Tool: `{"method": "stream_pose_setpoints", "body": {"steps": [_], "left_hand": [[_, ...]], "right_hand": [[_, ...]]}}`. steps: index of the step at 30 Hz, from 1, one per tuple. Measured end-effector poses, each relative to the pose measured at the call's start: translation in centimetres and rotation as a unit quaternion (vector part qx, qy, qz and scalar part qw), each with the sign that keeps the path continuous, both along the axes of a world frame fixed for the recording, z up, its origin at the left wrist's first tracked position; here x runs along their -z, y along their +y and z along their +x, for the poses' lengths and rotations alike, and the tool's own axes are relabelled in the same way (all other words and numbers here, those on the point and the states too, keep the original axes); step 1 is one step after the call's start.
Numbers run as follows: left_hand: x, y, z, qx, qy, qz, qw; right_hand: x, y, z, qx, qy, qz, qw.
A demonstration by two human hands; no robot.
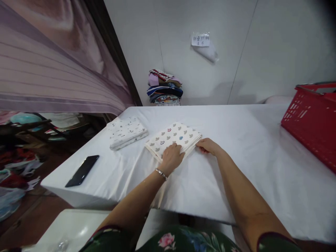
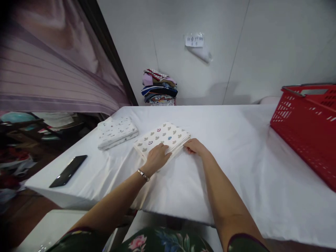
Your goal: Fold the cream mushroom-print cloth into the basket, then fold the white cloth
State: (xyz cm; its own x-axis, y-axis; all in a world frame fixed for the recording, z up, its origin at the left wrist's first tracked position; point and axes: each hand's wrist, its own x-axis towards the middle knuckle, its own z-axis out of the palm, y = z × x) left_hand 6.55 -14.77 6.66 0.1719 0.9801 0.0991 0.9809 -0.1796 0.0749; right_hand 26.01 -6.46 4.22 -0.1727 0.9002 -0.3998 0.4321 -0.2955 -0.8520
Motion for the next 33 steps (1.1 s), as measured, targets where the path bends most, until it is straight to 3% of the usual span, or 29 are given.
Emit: {"method": "stream_pose_setpoints", "body": {"steps": [4, 7, 16, 24, 33], "left_hand": [[-0.2, 0.9, 0.5, -0.010, 0.012, -0.039, 0.999], [-0.4, 0.9, 0.7, -0.011, 0.027, -0.046, 0.999], [-0.2, 0.6, 0.6, -0.003, 0.016, -0.039, 0.999], [-0.7, 2.1, 1.1, -0.003, -0.012, -0.056, 0.998], [-0.1, 1.8, 1.2, 0.022, 0.037, -0.035, 0.998]], "right_hand": [[0.6, -0.5, -0.4, -0.033, 0.119, -0.091, 0.988], [0.9, -0.5, -0.6, -0.026, 0.132, -0.105, 0.985], [0.8, -0.4, -1.0, 0.000, 0.158, -0.086, 0.984], [1.5, -0.2, -0.9, -0.020, 0.116, -0.089, 0.989], [1.3, -0.2, -1.2, 0.002, 0.194, -0.082, 0.978]]}}
